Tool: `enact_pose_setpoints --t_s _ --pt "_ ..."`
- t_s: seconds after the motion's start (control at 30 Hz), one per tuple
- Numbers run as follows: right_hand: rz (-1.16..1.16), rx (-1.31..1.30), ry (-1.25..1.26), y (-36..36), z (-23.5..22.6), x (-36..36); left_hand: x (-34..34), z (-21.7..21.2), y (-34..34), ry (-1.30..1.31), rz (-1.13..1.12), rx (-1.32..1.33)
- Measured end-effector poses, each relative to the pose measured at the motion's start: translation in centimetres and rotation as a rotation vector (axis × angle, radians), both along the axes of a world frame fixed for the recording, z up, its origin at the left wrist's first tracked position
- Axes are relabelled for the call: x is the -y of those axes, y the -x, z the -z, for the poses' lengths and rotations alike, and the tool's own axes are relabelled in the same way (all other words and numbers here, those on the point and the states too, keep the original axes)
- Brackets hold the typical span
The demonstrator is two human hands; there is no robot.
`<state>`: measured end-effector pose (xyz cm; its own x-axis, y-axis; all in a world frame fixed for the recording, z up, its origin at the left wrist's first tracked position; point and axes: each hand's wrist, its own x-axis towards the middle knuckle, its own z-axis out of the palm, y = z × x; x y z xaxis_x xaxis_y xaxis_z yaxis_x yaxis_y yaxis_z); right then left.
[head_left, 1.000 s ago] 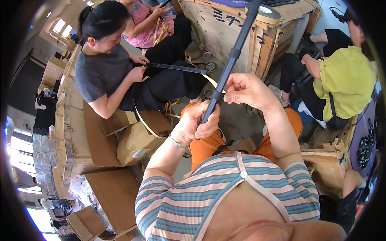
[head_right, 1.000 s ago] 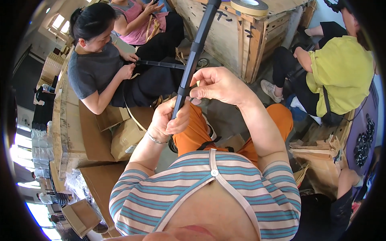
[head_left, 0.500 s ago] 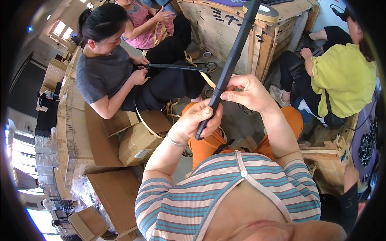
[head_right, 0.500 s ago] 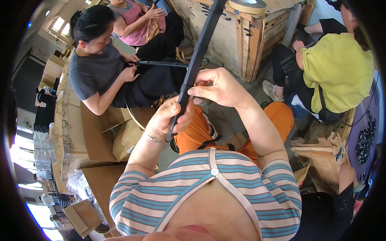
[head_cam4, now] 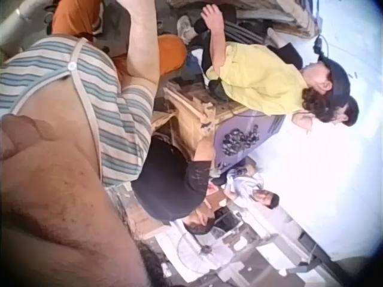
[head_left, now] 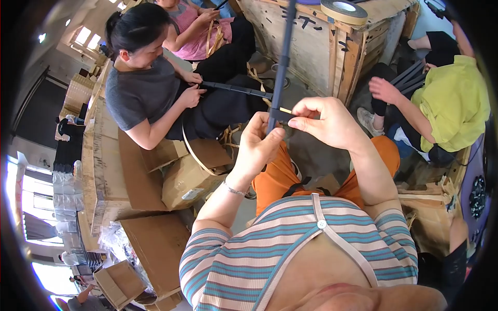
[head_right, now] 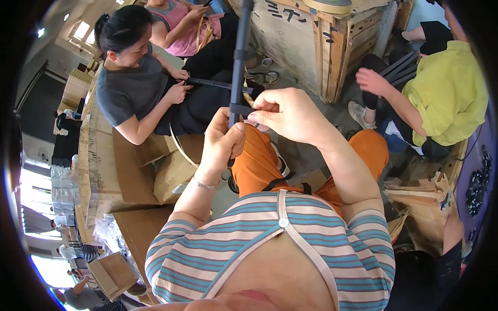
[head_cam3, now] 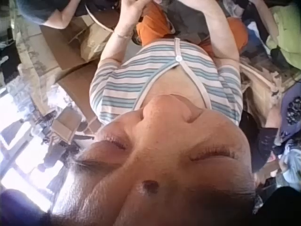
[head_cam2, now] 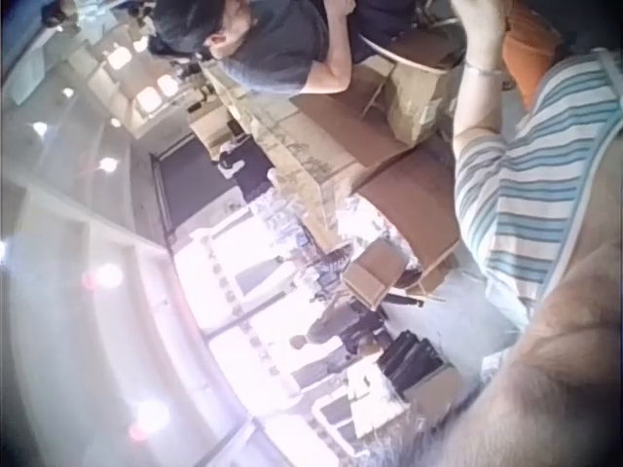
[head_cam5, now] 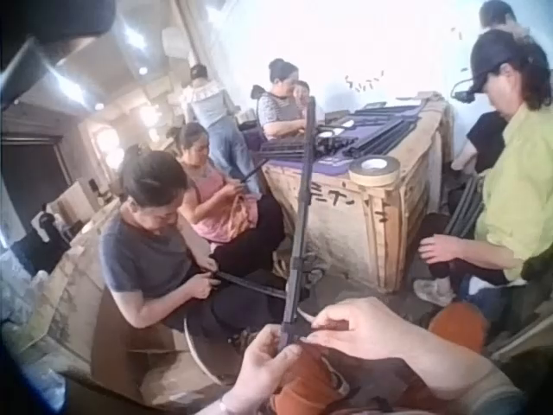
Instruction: Apply strips of adhesive tape to black plastic rails as part of an assembly process.
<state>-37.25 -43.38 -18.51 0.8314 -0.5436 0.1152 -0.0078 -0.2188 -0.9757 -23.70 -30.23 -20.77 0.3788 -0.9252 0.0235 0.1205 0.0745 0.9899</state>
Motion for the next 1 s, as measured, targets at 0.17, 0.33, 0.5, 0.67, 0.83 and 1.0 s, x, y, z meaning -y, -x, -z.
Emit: enact_pose_setpoints --t_s 0.17,0.33,0.5,0.67,0.83,1.0 --pt "-0.065 0.102 0.228 -0.2 0.1 0.0 -0.7 0.0 -1.0 0.048 0.168 -0.254" --pt "-0.066 0.090 0.177 -0.7 0.4 -0.5 -1.0 0.5 -1.3 0.066 0.246 -0.379" --pt "-0.064 0.072 0.068 -1.5 0.4 -0.8 -1.1 0.7 -1.4 0.072 0.256 -0.391" --pt "0.024 0.149 0.113 -1.9 1.2 -1.5 -0.8 1.1 -1.0 -0.005 0.092 -0.182" --pt "0.131 0.274 0.248 -1.9 1.5 -2.6 -0.2 2.4 -0.7 -0.040 -0.052 0.081" --pt "0.136 0.247 0.150 -1.5 1.9 -1.8 -0.2 1.6 -0.7 0.009 0.024 0.041"
